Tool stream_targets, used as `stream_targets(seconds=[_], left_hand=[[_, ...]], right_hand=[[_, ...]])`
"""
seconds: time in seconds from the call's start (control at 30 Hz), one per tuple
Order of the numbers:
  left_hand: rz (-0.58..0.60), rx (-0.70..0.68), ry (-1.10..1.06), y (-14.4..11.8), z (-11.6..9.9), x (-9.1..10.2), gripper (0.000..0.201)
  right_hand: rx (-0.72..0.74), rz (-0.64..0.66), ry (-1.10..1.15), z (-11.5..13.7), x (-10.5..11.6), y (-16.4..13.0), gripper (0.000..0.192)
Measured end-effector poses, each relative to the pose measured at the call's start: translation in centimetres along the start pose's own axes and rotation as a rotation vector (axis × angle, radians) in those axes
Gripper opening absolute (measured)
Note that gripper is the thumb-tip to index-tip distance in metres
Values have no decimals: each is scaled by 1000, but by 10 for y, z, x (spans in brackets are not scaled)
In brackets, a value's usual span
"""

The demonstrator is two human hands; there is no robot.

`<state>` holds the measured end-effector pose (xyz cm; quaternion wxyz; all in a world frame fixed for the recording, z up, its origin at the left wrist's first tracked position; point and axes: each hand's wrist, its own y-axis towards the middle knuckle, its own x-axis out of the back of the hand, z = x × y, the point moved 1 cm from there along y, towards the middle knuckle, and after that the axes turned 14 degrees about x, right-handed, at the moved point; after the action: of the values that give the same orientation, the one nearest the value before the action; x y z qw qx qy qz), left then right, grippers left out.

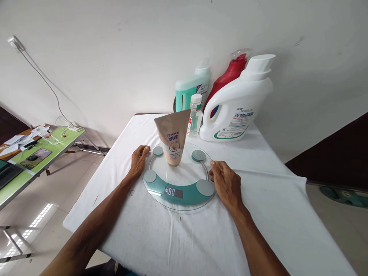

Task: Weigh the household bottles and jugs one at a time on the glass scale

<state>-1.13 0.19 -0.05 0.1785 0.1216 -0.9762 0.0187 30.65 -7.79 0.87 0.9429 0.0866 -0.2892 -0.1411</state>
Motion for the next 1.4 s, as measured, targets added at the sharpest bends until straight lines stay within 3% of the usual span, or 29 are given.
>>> stream_targets(seconds=[1.4], left_hand=[[2, -15, -18, 0, 2, -1, 39]], right_hand=[[-34, 15, -14, 4, -1, 1, 44]])
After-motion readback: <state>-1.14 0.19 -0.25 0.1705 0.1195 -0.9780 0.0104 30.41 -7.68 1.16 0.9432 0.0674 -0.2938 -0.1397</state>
